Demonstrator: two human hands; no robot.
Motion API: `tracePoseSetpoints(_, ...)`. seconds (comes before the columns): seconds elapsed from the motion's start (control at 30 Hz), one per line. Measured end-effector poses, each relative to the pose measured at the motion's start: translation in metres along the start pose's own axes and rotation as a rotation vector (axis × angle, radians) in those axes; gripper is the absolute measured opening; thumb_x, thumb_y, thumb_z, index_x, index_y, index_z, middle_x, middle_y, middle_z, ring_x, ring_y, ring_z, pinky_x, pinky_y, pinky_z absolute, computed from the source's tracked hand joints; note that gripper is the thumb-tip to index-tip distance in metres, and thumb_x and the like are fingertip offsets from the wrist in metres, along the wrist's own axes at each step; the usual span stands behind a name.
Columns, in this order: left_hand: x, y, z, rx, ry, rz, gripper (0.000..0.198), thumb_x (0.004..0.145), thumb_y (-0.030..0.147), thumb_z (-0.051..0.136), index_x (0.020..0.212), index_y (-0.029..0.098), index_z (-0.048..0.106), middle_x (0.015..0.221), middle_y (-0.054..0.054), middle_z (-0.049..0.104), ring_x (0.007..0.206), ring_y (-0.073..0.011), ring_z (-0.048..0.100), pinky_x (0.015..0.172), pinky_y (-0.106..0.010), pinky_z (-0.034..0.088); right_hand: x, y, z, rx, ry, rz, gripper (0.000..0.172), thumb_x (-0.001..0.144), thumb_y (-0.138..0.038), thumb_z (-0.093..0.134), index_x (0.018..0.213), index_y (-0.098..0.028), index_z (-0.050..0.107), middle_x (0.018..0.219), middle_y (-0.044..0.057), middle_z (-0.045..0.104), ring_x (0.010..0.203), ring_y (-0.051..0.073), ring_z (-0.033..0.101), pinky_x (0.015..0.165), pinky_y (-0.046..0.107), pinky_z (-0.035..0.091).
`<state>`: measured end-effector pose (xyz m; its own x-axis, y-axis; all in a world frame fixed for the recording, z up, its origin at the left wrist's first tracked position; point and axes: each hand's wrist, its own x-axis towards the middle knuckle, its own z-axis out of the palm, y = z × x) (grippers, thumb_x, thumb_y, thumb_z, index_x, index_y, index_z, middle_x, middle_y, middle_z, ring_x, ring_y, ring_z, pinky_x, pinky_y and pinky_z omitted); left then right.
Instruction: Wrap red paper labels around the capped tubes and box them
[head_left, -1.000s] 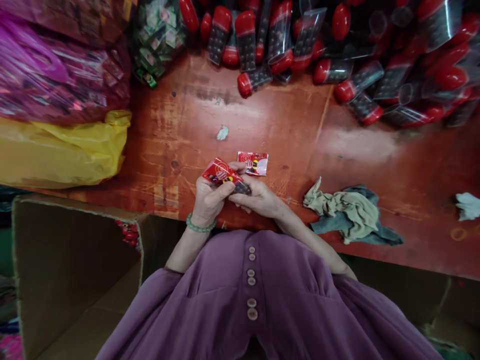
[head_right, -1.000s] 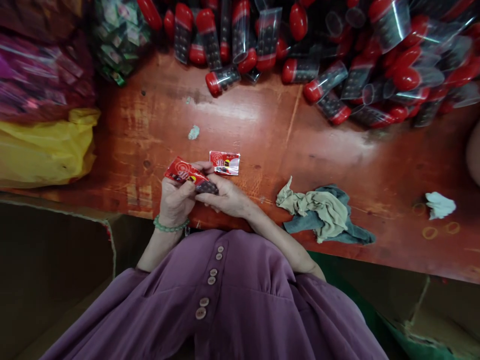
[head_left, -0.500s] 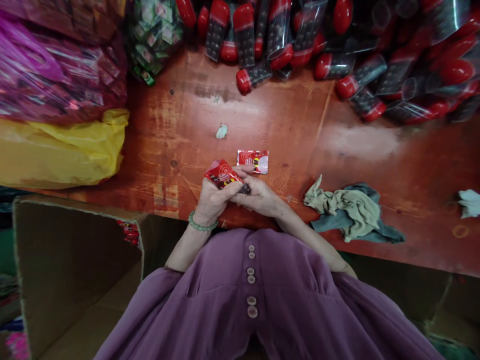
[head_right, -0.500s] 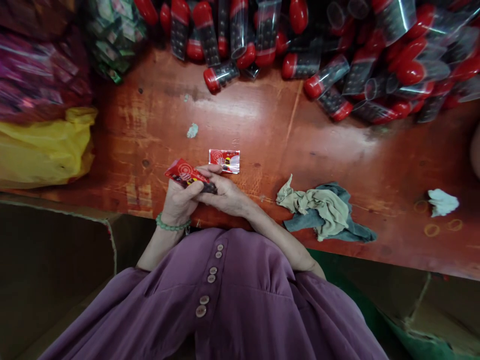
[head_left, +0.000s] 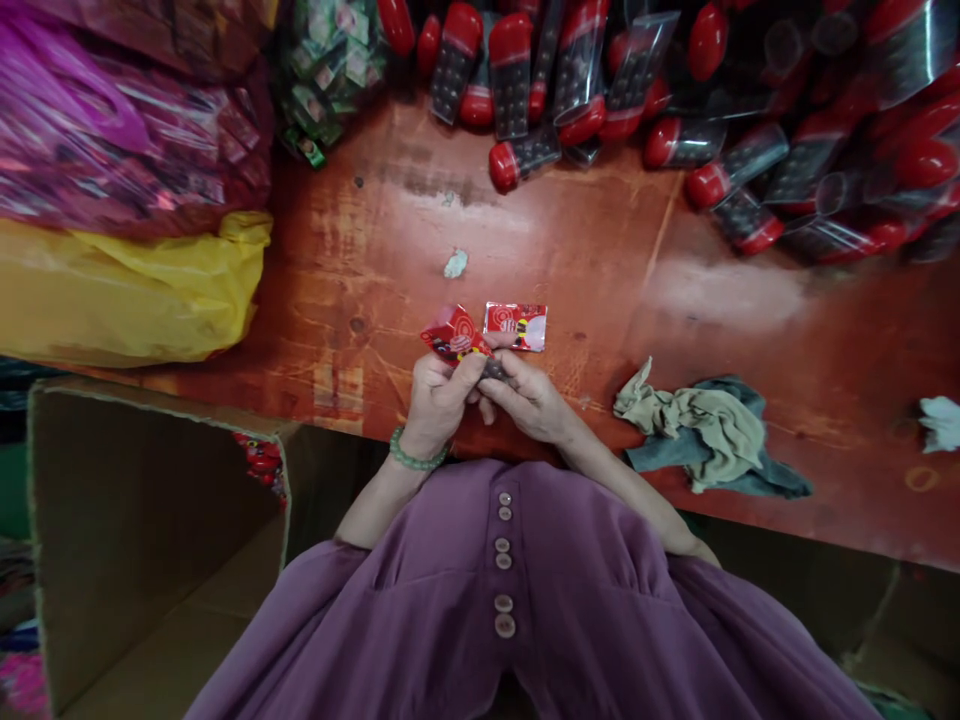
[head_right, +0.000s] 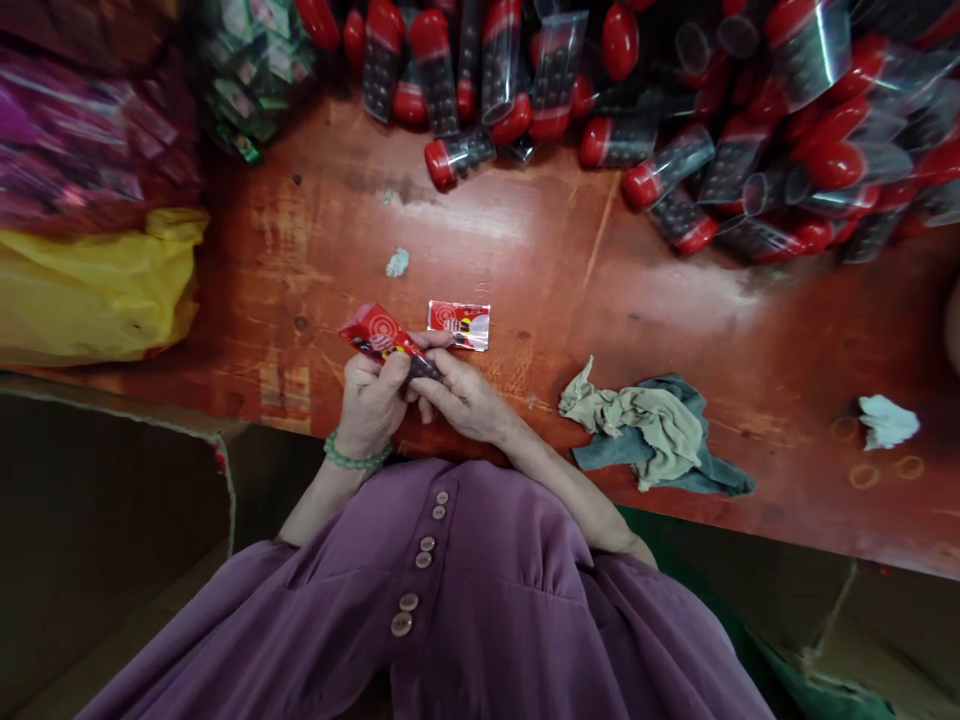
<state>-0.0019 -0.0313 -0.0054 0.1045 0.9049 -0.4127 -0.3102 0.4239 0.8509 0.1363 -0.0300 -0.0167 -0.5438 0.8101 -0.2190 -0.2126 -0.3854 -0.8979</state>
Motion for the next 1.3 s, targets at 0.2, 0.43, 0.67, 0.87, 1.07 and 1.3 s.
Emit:
tracePoseSetpoints(0.2, 0.000, 0.000, -0.006, -0.032, 0.003, 0.060, 0.036, 0.080, 0.053, 0.073, 0.087, 0.019, 0.066, 0.050, 0.006, 0.051, 0.038, -0.0074, 0.048, 0.036, -0.019, 0.044, 0.005, 0.002, -0.001, 0.103, -0.010, -0.011, 0.038, 0.092, -0.054, 0.060, 0.102, -0.019, 0.051, 0.082, -0.002, 0.063, 0.051, 0.005, 0.057, 0.050, 0.020, 0.046)
tracePoseSetpoints(0.43, 0.006, 0.001, -0.010, 0.080, 0.093, 0.179, 0.041, 0.089, 0.058, 0.060, 0.074, 0.020, 0.063, 0.051, 0.003, 0.056, 0.047, -0.0116, 0.056, 0.051, -0.026, 0.051, 0.010, -0.001, -0.002, 0.107, 0.032, -0.005, 0.036, 0.091, -0.052, 0.062, 0.101, -0.019, 0.052, 0.080, -0.003, 0.065, 0.048, 0.004, 0.056, 0.049, 0.019, 0.044)
tracePoseSetpoints(0.67, -0.001, 0.007, -0.003, 0.355, 0.147, 0.311, 0.042, 0.094, 0.047, 0.057, 0.062, 0.020, 0.063, 0.058, 0.001, 0.064, 0.059, -0.0122, 0.065, 0.068, -0.028, 0.055, 0.013, 0.001, 0.000, 0.170, 0.098, -0.050, 0.034, 0.092, -0.050, 0.062, 0.100, -0.019, 0.053, 0.075, -0.005, 0.062, 0.045, 0.004, 0.056, 0.044, 0.018, 0.043)
tracePoseSetpoints(0.87, 0.002, 0.005, -0.012, 0.490, 0.307, 0.502, 0.029, 0.086, 0.038, 0.069, 0.109, 0.021, 0.073, 0.094, -0.005, 0.078, 0.081, -0.0170, 0.074, 0.078, -0.030, 0.060, 0.013, 0.002, -0.002, 0.240, 0.084, -0.016, 0.037, 0.090, -0.052, 0.064, 0.104, -0.018, 0.054, 0.074, -0.004, 0.064, 0.043, 0.004, 0.055, 0.042, 0.017, 0.042)
tracePoseSetpoints(1.07, 0.008, 0.005, -0.018, 0.888, 0.287, 0.826, 0.018, 0.090, 0.022, 0.059, 0.100, 0.016, 0.072, 0.092, -0.006, 0.078, 0.087, -0.0182, 0.074, 0.090, -0.034, 0.058, 0.013, 0.005, -0.003, 0.251, 0.076, -0.005, 0.038, 0.090, -0.051, 0.065, 0.107, -0.018, 0.056, 0.076, -0.003, 0.066, 0.044, 0.005, 0.057, 0.043, 0.017, 0.043)
tracePoseSetpoints(1.3, 0.014, 0.009, -0.016, 1.089, 0.327, 0.926, 0.013, 0.085, 0.017, 0.054, 0.079, 0.018, 0.066, 0.067, 0.001, 0.070, 0.061, -0.0124, 0.065, 0.099, -0.040, 0.054, 0.015, 0.008, -0.004, 0.224, 0.084, -0.022, 0.037, 0.089, -0.051, 0.065, 0.104, -0.018, 0.057, 0.075, -0.004, 0.066, 0.042, 0.005, 0.056, 0.041, 0.017, 0.042)
